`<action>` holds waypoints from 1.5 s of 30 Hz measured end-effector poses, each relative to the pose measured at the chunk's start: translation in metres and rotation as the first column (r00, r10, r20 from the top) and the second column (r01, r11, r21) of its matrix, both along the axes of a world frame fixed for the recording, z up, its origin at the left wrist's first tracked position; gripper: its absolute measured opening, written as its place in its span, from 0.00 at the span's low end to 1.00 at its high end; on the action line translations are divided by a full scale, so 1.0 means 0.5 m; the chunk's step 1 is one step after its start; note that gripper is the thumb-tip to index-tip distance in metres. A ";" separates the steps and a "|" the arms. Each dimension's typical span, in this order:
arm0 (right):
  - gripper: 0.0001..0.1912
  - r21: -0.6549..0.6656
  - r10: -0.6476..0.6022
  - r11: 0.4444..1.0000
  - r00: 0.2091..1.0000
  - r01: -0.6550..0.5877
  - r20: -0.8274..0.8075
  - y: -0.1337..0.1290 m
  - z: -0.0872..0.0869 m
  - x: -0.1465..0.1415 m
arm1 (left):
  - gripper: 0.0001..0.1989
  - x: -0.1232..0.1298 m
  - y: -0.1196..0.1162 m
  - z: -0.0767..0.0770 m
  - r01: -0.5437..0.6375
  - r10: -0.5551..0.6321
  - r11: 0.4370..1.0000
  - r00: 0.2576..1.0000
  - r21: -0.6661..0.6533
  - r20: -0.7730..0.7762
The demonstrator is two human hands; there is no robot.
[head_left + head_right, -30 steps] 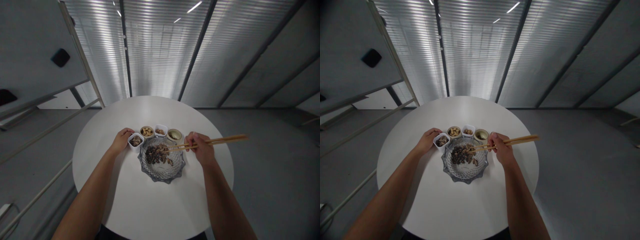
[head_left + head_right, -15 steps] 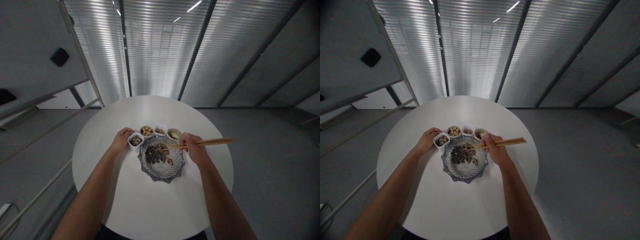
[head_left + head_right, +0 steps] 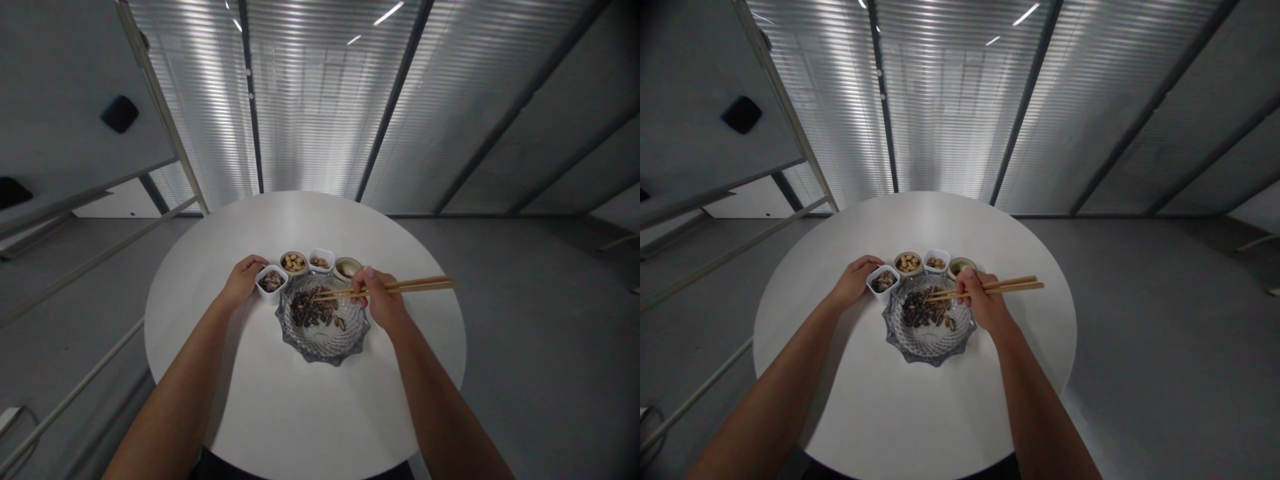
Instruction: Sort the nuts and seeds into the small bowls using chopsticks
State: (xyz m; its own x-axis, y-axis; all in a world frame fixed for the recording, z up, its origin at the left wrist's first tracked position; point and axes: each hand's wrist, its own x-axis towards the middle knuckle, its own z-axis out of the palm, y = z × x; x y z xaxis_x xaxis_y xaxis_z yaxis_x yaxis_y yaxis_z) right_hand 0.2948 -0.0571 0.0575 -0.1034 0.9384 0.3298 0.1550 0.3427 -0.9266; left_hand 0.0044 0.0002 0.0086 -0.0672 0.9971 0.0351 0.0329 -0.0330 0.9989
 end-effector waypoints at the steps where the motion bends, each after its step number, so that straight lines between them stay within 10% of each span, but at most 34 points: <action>1: 0.28 0.001 -0.004 1.000 1.000 0.004 0.002 -0.001 0.000 -0.004 | 0.10 0.000 0.000 -0.001 -0.001 0.001 1.000 1.000 -0.003 0.001; 45: 0.26 0.063 0.010 0.998 0.987 -0.020 0.160 -0.006 0.001 0.004 | 0.10 -0.005 -0.001 0.004 -0.005 0.005 1.000 1.000 -0.015 0.008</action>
